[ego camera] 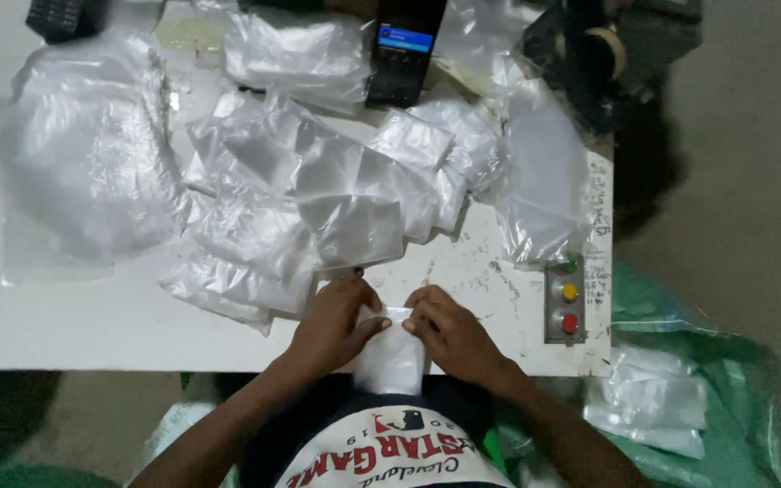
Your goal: Folding and stacking clear plastic bags on a workstation table.
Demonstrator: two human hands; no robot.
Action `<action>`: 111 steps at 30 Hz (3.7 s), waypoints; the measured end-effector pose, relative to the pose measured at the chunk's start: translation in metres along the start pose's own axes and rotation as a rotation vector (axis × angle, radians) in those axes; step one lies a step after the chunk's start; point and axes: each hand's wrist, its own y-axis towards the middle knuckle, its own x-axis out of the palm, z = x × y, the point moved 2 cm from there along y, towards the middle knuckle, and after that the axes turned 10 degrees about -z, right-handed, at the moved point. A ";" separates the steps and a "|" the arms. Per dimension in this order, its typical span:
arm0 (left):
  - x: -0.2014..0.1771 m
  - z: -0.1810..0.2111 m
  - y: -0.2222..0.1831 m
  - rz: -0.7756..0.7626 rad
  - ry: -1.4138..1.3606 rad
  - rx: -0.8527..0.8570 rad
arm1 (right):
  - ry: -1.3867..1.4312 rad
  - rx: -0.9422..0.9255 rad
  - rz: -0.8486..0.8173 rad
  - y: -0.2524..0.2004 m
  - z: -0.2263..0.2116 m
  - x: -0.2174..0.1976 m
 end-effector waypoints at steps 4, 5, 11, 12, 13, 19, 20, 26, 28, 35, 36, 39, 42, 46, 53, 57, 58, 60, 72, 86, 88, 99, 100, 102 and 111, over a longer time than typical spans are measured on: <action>-0.022 0.016 -0.002 -0.268 -0.330 -0.312 | 0.258 -0.049 -0.220 -0.002 -0.025 -0.031; -0.021 0.017 -0.003 -0.354 -0.554 -0.436 | 0.285 0.073 -0.344 -0.003 -0.018 -0.034; -0.046 0.044 -0.016 -0.072 -0.604 -0.575 | 0.344 0.110 -0.006 0.020 0.062 -0.154; -0.055 0.050 -0.021 0.083 -0.594 -0.488 | 0.290 0.179 0.438 0.024 0.077 -0.192; -0.054 0.053 -0.025 0.083 -0.595 -0.482 | 0.285 0.177 0.443 0.029 0.091 -0.224; -0.036 0.062 -0.033 0.456 0.086 0.006 | -0.360 0.235 0.777 0.063 0.164 -0.360; -0.032 0.061 -0.032 0.459 0.118 0.046 | -0.181 0.344 0.613 0.071 0.172 -0.363; -0.024 0.068 -0.025 0.538 0.179 0.075 | -0.021 0.479 0.496 0.050 0.115 -0.375; -0.026 0.075 -0.023 0.557 0.152 0.059 | -0.105 0.397 0.481 0.036 0.117 -0.369; -0.013 0.076 -0.022 0.599 0.174 0.101 | -0.146 0.526 0.622 0.019 0.120 -0.324; -0.012 0.076 -0.022 0.583 0.164 0.120 | -0.056 0.480 0.644 0.014 0.114 -0.320; -0.009 0.078 -0.022 0.543 0.155 0.091 | -0.075 0.427 0.691 0.016 0.116 -0.323; -0.007 0.082 -0.024 0.562 0.213 0.135 | -0.720 0.474 0.700 0.018 0.188 -0.338; 0.008 0.082 -0.020 0.637 0.248 0.165 | -0.703 0.560 0.764 -0.006 0.176 -0.313; 0.080 0.058 0.005 0.397 0.560 0.345 | 0.385 0.474 0.173 -0.015 -0.007 -0.129; 0.073 0.056 0.003 0.413 0.609 0.279 | 0.567 0.263 -0.025 -0.003 -0.001 -0.059; 0.062 0.061 0.000 0.425 0.613 0.272 | 0.560 0.254 -0.034 -0.004 0.001 -0.050; 0.038 0.065 -0.004 0.377 -0.055 0.145 | 0.671 0.342 0.062 -0.006 0.008 -0.033; -0.082 0.013 -0.030 0.628 -1.288 -0.221 | 0.466 0.259 0.513 0.002 -0.013 -0.053; -0.082 0.025 -0.059 0.967 0.196 -0.023 | -0.161 0.851 0.544 0.068 0.136 -0.219; -0.075 0.028 -0.060 0.972 0.211 0.012 | -0.022 0.834 0.524 0.066 0.125 -0.211; -0.021 0.044 -0.027 0.464 -0.643 -0.160 | 0.699 0.684 0.446 -0.024 0.054 -0.159; -0.012 0.045 -0.017 0.462 -0.646 -0.163 | 0.698 0.688 0.445 -0.033 0.045 -0.143; 0.017 0.046 0.005 0.028 -1.019 -0.324 | 0.738 0.766 0.262 -0.051 0.027 -0.109; 0.027 0.096 0.070 0.029 -0.721 -0.041 | 0.769 0.325 0.485 -0.069 0.026 -0.084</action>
